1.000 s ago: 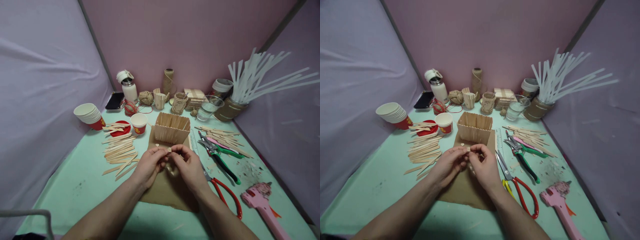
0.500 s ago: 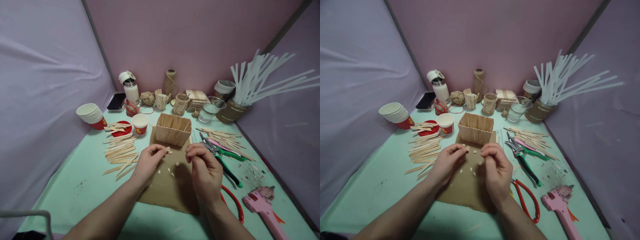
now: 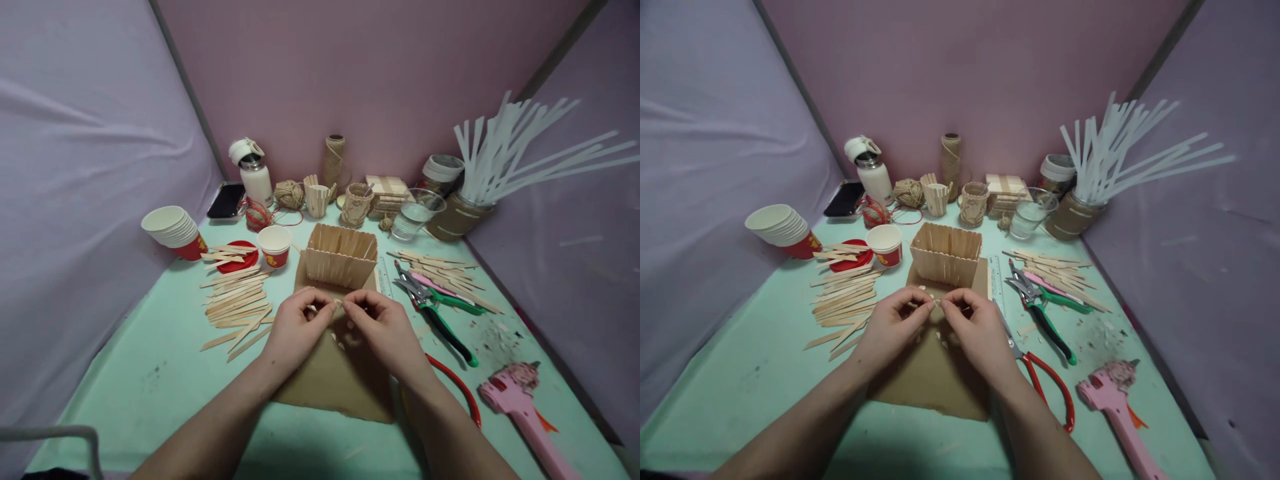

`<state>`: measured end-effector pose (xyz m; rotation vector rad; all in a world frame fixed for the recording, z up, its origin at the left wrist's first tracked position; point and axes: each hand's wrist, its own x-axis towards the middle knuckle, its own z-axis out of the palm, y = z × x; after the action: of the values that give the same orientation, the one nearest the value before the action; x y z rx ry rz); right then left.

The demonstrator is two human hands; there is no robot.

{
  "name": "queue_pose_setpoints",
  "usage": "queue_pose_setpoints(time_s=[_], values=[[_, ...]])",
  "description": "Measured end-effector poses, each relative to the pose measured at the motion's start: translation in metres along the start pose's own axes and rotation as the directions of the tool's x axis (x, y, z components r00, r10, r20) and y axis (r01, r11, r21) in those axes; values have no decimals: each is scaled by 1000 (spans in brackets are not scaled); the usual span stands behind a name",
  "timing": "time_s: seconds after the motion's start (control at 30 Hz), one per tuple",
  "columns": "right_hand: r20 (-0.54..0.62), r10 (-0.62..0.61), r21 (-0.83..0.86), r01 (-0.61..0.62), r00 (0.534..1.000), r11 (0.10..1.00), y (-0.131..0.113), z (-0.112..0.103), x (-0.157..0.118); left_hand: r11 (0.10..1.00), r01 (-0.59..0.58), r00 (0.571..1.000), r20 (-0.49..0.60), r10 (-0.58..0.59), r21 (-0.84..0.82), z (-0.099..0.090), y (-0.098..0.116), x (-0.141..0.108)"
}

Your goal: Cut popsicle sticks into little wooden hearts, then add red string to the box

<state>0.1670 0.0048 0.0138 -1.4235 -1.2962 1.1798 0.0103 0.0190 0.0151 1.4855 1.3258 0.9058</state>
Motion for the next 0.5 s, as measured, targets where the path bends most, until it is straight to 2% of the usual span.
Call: queue_pose_setpoints(time_s=[0.27,0.5], values=[[31,92,78,-95,995,992,-7,3,-1,987,119,992,45,-115,-107,-1,5,2],[49,103,103,-107,994,989,-1,5,1,986,121,992,57,-115,-114,-2,-1,4]])
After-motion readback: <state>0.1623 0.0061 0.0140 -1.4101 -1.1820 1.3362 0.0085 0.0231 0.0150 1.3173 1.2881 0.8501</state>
